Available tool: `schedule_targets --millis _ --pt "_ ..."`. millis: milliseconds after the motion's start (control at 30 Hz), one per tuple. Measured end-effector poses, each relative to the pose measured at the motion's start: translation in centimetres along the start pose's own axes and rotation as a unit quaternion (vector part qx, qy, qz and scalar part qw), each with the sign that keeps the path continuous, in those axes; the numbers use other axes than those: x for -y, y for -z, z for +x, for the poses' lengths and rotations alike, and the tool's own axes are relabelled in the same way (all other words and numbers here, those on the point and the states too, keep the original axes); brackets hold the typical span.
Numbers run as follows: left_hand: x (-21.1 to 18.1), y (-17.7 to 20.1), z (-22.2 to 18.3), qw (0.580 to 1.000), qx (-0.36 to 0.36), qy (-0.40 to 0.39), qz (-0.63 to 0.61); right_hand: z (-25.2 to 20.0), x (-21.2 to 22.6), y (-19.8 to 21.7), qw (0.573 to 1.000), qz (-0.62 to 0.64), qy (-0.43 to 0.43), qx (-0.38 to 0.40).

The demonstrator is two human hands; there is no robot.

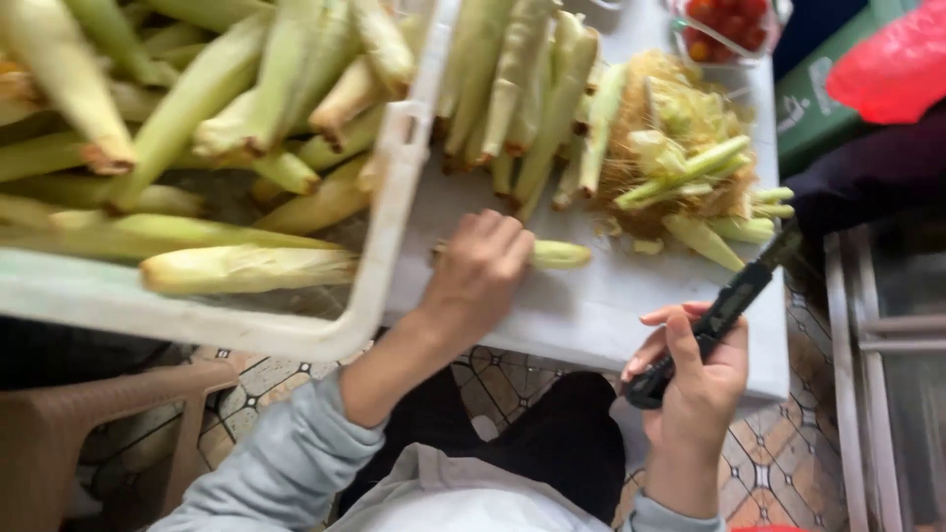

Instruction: The person peels the husks and silk from baby corn by hand, trims the ends using a utility knife, and places the cleaned corn into a basket.

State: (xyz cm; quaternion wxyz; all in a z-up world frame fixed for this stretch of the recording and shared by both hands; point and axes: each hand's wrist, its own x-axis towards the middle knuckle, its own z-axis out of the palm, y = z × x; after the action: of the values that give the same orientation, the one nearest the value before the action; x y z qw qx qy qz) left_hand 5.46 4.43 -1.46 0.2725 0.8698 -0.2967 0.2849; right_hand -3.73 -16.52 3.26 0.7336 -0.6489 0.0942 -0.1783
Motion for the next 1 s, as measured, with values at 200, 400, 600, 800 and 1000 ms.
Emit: schedule_targets --millis 200,400,600,800,1000 --pt "-1.8 -1.1 0.1 0.996 0.039 0.009 0.074 0.7 -0.6 -1.8 0.998 -0.055 0.010 0.002" --pt "-7.4 12.3 -2.0 0.973 0.054 -0.024 -0.221 1.7 -2.5 -1.9 0.997 -0.077 0.013 -0.001" --pt "-1.4 26.4 -7.8 0.864 0.350 0.102 -0.348 1.7 -2.4 -2.0 0.995 -0.095 0.010 0.004" --pt "9.6 33.0 6.7 0.699 0.498 0.416 0.302 1.7 -2.9 -1.9 0.996 -0.082 0.031 0.000" --pt "4.7 30.5 10.2 0.656 0.614 0.275 0.342 1.7 -3.2 -1.7 0.995 -0.092 0.036 -0.017"
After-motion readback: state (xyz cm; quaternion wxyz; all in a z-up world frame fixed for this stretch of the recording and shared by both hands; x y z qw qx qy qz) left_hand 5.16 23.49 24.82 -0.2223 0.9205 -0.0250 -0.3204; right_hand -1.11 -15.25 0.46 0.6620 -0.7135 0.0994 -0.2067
